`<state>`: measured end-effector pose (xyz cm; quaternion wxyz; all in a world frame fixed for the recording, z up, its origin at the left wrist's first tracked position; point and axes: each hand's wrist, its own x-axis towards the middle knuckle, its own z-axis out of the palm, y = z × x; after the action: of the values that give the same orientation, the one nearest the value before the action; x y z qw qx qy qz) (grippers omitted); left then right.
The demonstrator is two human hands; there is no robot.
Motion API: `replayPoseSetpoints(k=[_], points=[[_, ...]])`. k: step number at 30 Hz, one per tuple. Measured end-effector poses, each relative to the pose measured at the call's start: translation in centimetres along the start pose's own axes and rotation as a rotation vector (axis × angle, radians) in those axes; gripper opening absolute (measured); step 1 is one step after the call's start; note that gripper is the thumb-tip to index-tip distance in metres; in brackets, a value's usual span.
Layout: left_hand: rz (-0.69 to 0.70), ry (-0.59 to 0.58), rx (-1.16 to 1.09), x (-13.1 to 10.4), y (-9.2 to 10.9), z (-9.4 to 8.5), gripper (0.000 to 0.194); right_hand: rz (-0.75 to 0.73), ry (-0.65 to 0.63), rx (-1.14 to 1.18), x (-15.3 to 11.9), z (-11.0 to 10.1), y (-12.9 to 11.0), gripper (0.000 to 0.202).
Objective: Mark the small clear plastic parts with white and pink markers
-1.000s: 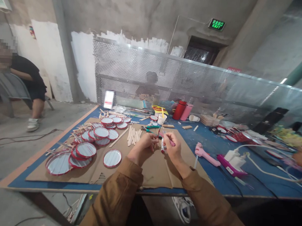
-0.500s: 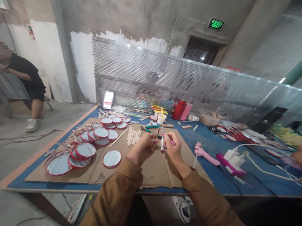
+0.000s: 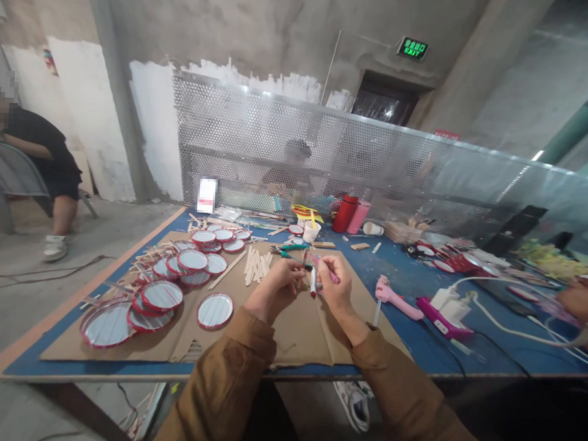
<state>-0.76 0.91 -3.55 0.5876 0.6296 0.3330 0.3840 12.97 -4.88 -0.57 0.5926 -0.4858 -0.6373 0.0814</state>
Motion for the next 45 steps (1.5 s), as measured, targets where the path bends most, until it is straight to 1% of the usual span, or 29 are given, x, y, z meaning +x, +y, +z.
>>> replayPoseSetpoints(k=[4,10,14,20,25,29,33,38,41,45], points=[[-0.025,0.002,0.017,-0.6,1.0,0.2,0.008,0.011,0.014,0.009,0.0,-0.1,0.0,0.022],[-0.053,-0.02,0.004,-1.0,2.0,0.3,0.008,-0.012,-0.024,-0.007,-0.1,-0.2,-0.6,0.025],[-0.037,-0.014,0.021,-1.0,2.0,0.3,0.009,-0.013,-0.037,-0.023,-0.1,-0.2,-1.0,0.026],[-0.065,-0.025,0.027,-1.1,2.1,0.2,0.011,-0.036,-0.055,-0.054,-0.1,0.0,-1.0,0.022],[-0.062,-0.038,0.018,-0.7,1.4,0.1,0.015,-0.075,-0.064,-0.079,-0.1,-0.1,-0.9,0.022],[-0.016,-0.037,0.005,-0.7,1.0,0.0,0.017,-0.05,-0.062,-0.057,-0.1,-0.1,-0.9,0.023],[-0.023,-0.039,-0.013,-0.9,1.2,0.2,0.013,-0.054,-0.082,-0.046,-0.2,0.0,-0.8,0.022],[-0.02,0.013,-0.053,-1.1,1.4,0.6,0.013,-0.056,-0.082,-0.024,-0.2,0.0,-1.0,0.023],[-0.035,0.004,-0.065,-1.2,1.6,0.7,0.014,-0.033,-0.08,-0.007,-0.2,0.0,-1.0,0.023],[-0.03,-0.012,-0.026,-1.3,1.9,0.6,0.01,-0.004,-0.086,0.004,-0.2,0.0,-0.8,0.023]])
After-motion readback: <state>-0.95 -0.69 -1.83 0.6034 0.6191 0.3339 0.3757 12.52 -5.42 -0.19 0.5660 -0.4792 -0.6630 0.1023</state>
